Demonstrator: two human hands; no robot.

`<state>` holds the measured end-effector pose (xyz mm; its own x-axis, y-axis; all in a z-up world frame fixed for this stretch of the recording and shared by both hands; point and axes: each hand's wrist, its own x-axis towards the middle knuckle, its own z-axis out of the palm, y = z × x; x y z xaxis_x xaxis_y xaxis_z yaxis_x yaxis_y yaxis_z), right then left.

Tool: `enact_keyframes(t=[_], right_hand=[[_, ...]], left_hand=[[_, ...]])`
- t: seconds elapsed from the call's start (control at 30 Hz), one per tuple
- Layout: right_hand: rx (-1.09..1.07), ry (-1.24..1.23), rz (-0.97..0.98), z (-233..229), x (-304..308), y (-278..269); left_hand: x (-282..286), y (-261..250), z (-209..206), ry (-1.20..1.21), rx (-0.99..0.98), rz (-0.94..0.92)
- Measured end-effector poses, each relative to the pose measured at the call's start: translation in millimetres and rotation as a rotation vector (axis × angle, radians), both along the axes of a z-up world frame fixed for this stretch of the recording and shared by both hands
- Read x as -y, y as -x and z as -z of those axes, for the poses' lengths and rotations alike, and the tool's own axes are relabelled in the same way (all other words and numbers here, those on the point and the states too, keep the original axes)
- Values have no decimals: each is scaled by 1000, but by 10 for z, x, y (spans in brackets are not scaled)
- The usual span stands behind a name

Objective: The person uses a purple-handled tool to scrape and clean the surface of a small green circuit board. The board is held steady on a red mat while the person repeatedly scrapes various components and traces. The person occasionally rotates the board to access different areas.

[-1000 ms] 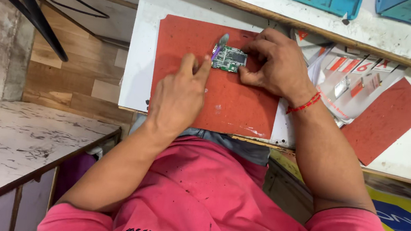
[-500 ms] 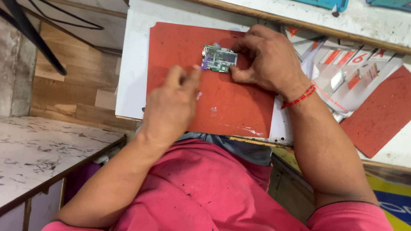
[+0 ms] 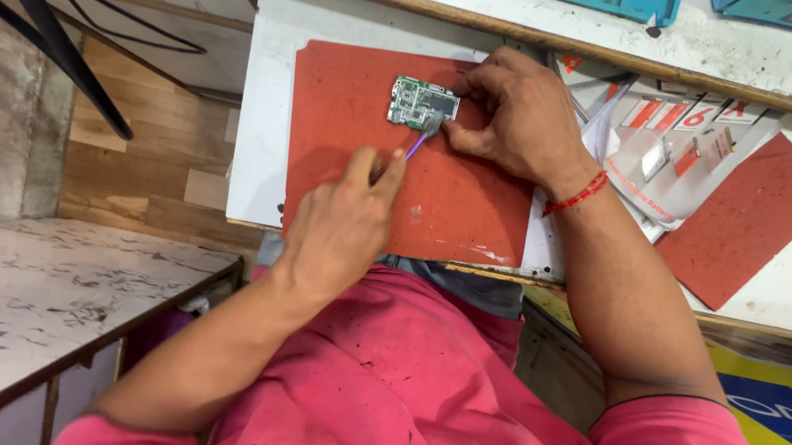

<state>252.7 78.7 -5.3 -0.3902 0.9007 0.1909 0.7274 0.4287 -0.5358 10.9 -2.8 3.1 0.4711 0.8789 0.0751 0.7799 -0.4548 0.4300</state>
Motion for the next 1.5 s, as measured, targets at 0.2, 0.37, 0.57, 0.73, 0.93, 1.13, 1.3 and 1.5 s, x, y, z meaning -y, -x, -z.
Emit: enact_keyframes(t=[0.2,0.37,0.57,0.73,0.93,1.13,1.3,1.5], right_hand=[[-7,40,6,19,-1,12],[5,15,-45,51,0,-50],[-69,150,-1,25,-7,-30],[-43,95,-58,52,9,-40],[-19,96,-60,-50,-13,-71],[-27,100,-77,-56,-41,-73],[-46,93,-56,21,0,-67],[-61,80,-30,8,23,-40]], left_hand=[[-299,-26,138,-36,58,-42],[-284,-19,91,-39,114,-13],[-124,-36,34,10,43,-10],[-262,35,138,-7,66,-40],[-179,-42,93,46,58,-23],[-158,-52,17,0,6,-29],[-365,-38,118,-24,-27,-8],[-91,-100,-18,-40,-207,5]])
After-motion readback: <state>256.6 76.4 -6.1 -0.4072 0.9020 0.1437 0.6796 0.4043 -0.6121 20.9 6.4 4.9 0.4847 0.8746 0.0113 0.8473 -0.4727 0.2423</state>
